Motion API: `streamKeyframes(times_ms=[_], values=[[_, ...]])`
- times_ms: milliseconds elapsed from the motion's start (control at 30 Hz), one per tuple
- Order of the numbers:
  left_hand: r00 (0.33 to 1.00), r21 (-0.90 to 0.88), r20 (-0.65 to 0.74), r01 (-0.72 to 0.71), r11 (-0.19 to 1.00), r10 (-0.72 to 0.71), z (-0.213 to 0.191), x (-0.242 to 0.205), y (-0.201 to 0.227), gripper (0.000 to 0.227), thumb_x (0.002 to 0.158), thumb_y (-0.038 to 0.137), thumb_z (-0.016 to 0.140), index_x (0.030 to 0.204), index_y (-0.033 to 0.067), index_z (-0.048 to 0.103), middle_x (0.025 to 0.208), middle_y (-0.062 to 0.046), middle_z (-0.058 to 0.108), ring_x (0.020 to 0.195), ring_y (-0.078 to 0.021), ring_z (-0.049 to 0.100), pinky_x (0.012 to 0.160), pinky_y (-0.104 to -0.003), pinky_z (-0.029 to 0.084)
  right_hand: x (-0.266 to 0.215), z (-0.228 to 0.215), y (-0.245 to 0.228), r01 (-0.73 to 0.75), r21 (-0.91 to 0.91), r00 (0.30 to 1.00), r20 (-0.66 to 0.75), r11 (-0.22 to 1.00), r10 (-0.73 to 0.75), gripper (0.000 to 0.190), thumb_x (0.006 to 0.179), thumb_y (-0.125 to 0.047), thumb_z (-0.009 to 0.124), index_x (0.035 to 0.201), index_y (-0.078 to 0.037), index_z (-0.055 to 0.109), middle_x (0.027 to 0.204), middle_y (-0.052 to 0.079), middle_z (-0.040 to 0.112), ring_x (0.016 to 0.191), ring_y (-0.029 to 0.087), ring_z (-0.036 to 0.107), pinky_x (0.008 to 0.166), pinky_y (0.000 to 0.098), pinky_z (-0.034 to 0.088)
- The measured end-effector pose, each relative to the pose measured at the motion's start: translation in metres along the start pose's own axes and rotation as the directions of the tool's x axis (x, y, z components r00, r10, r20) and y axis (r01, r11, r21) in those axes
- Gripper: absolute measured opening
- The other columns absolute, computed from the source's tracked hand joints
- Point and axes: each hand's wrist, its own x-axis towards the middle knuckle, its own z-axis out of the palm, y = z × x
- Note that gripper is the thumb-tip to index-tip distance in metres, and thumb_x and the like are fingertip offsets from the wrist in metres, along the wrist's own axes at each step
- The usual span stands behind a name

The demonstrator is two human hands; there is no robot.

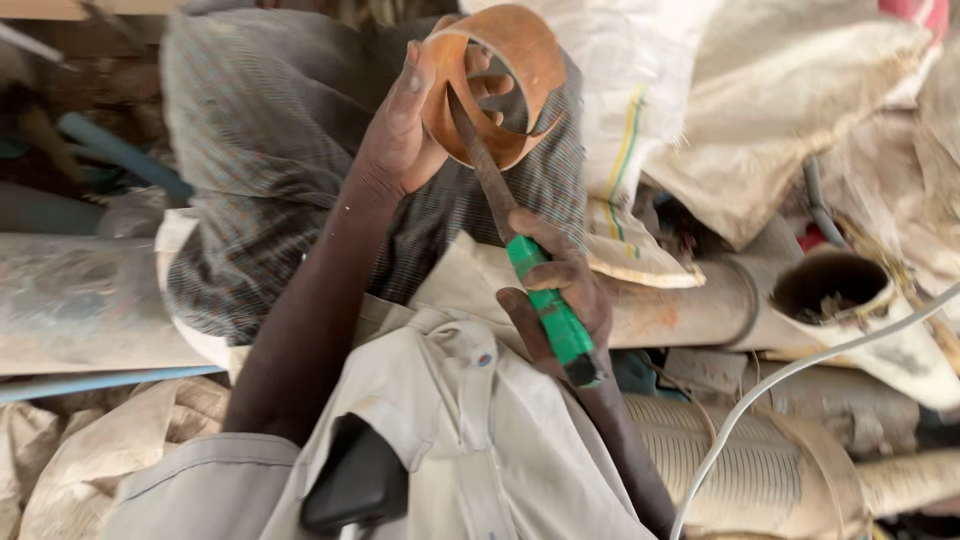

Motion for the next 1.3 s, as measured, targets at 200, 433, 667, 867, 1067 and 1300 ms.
streamKeyframes(times_ms=[200, 433, 667, 867, 1067, 1300], values=[[0.978, -0.027, -0.195, -0.08, 0.996, 0.073, -0.013, -0.009, 0.013, 0.076, 0.099, 0.065, 0.062, 0.151, 0.0143, 0.041, 0.131, -0.005, 0.057, 0.133, -0.0288, 0.057, 0.105, -0.055, 0.058, 0.018, 0.011, -0.004, 0.058, -0.04, 0.985, 0.166, 0.998, -0.05, 0.041, 0.087, 0.001, 0.083, 0.106, -0.008, 0.049, 0.148, 0.024, 0.057, 0.138, 0.035, 0.062, 0.109, 0.0431, 0.056], [0.965, -0.095, -0.188, -0.202, 0.975, 0.182, -0.04, -0.004, -0.009, 0.079, 0.1, 0.072, 0.05, 0.144, 0.0069, 0.047, 0.13, -0.007, 0.059, 0.132, -0.0282, 0.059, 0.107, -0.055, 0.056, 0.05, 0.031, 0.013, 0.091, -0.111, 0.991, 0.103, 0.99, -0.08, 0.033, 0.092, -0.001, 0.08, 0.107, -0.007, 0.052, 0.154, 0.024, 0.05, 0.145, 0.037, 0.055, 0.112, 0.0422, 0.056], [0.859, -0.181, -0.504, -0.207, 0.961, 0.09, -0.052, 0.0, 0.004, 0.08, 0.086, 0.076, 0.038, 0.135, 0.0141, 0.05, 0.127, -0.01, 0.063, 0.127, -0.0299, 0.061, 0.103, -0.055, 0.058, 0.056, 0.058, 0.03, 0.161, -0.006, 0.975, 0.154, 0.987, -0.158, 0.029, 0.095, -0.006, 0.079, 0.109, -0.006, 0.053, 0.156, 0.022, 0.05, 0.148, 0.036, 0.052, 0.117, 0.0436, 0.056], [0.897, -0.124, -0.358, -0.322, 0.939, 0.26, -0.061, 0.005, 0.005, 0.082, 0.094, 0.079, 0.04, 0.123, 0.0042, 0.057, 0.117, -0.014, 0.062, 0.123, -0.0319, 0.065, 0.103, -0.061, 0.059, 0.073, 0.069, 0.04, 0.145, -0.014, 0.971, 0.193, 0.989, -0.14, 0.027, 0.097, -0.006, 0.077, 0.109, -0.005, 0.053, 0.158, 0.023, 0.047, 0.143, 0.035, 0.058, 0.112, 0.0411, 0.061], [0.852, -0.029, -0.481, -0.252, 0.967, 0.208, -0.065, 0.003, 0.009, 0.091, 0.084, 0.085, 0.043, 0.124, 0.0034, 0.055, 0.116, -0.014, 0.063, 0.118, -0.0339, 0.066, 0.103, -0.067, 0.055, 0.085, 0.081, 0.036, 0.25, -0.102, 0.946, 0.237, 0.963, -0.221, 0.025, 0.093, -0.002, 0.077, 0.104, -0.009, 0.056, 0.158, 0.02, 0.046, 0.144, 0.04, 0.054, 0.115, 0.0462, 0.056], [0.829, -0.007, -0.521, -0.244, 0.97, 0.205, -0.071, 0.009, 0.003, 0.093, 0.076, 0.084, 0.049, 0.13, 0.009, 0.05, 0.122, -0.014, 0.056, 0.122, -0.0366, 0.063, 0.106, -0.076, 0.05, 0.085, 0.084, 0.049, 0.18, -0.07, 0.952, 0.264, 0.981, -0.156, 0.028, 0.097, -0.005, 0.077, 0.111, -0.006, 0.053, 0.158, 0.023, 0.045, 0.146, 0.038, 0.053, 0.112, 0.043, 0.057]])
